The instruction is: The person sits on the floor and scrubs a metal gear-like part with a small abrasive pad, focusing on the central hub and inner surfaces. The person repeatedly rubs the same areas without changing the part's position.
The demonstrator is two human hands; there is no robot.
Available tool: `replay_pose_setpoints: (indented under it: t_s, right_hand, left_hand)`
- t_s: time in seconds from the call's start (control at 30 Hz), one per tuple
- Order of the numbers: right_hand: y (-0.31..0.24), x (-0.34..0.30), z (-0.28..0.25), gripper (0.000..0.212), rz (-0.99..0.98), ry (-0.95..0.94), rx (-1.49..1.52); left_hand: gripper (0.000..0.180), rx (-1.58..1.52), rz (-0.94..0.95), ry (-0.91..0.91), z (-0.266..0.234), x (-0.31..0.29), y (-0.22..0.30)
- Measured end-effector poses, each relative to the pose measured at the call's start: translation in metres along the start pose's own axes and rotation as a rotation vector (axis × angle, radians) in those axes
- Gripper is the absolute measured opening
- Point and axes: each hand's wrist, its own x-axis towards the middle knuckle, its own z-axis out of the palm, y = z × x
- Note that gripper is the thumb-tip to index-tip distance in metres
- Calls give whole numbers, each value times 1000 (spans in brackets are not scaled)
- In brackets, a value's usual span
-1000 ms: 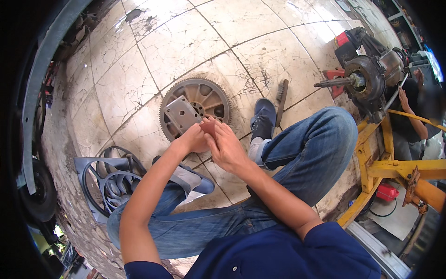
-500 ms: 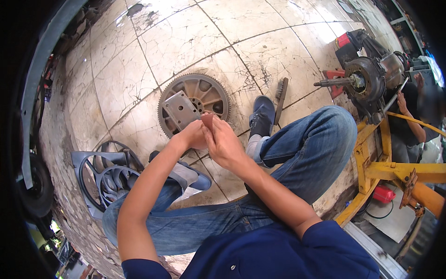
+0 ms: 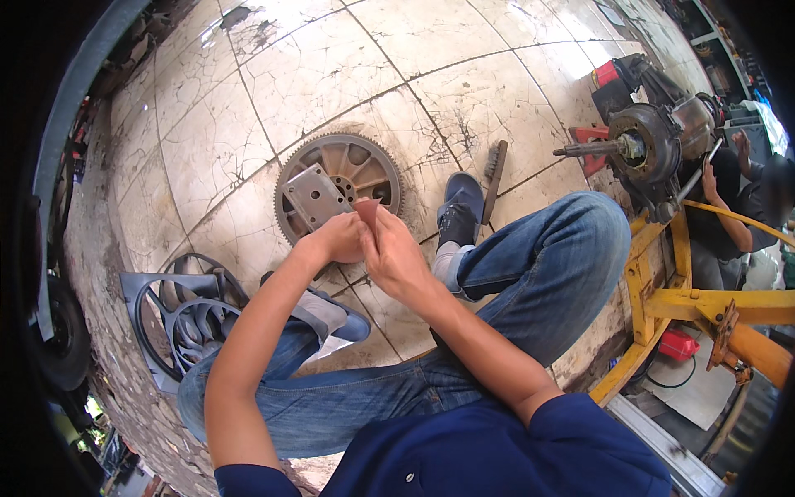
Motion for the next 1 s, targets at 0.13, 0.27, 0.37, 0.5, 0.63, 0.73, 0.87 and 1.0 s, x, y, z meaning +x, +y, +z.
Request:
replay_pose_setpoints:
  t_s: [0.13,0.27,0.37,0.5,0.63,0.73,0.87,1.0]
  right_hand:
    - [6,-2,0,29,105,-16,60]
    - [-6,5,-7,34,368,-96,101]
    - [-4,-1,-6,36,66,-16,78]
    - [4,5,-5,36,433,-122,66]
    - [6,-4,-8,37,322,-97,60]
    - [8,-2,-9,40,402,-147,-2]
    - [-7,-1,-13,44,151,-107,-10]
    - [1,20,-18,39,595,-349,-79]
  left_hand:
    - [29,23,-5,36,17,2,-9]
    - [30,-76,-165,-45,15,3,-7]
    - [32,58,79,-27,13,3,-10]
    - [31,-113,-157,67,18,-1,-8]
    - [29,-126,-139,21,16,1,-7]
    - [29,-93,-177,-63,5,1,4]
    - [29,-18,-146,-233,2,8,-3]
    - [23,-125,-237,-80,2,0,4]
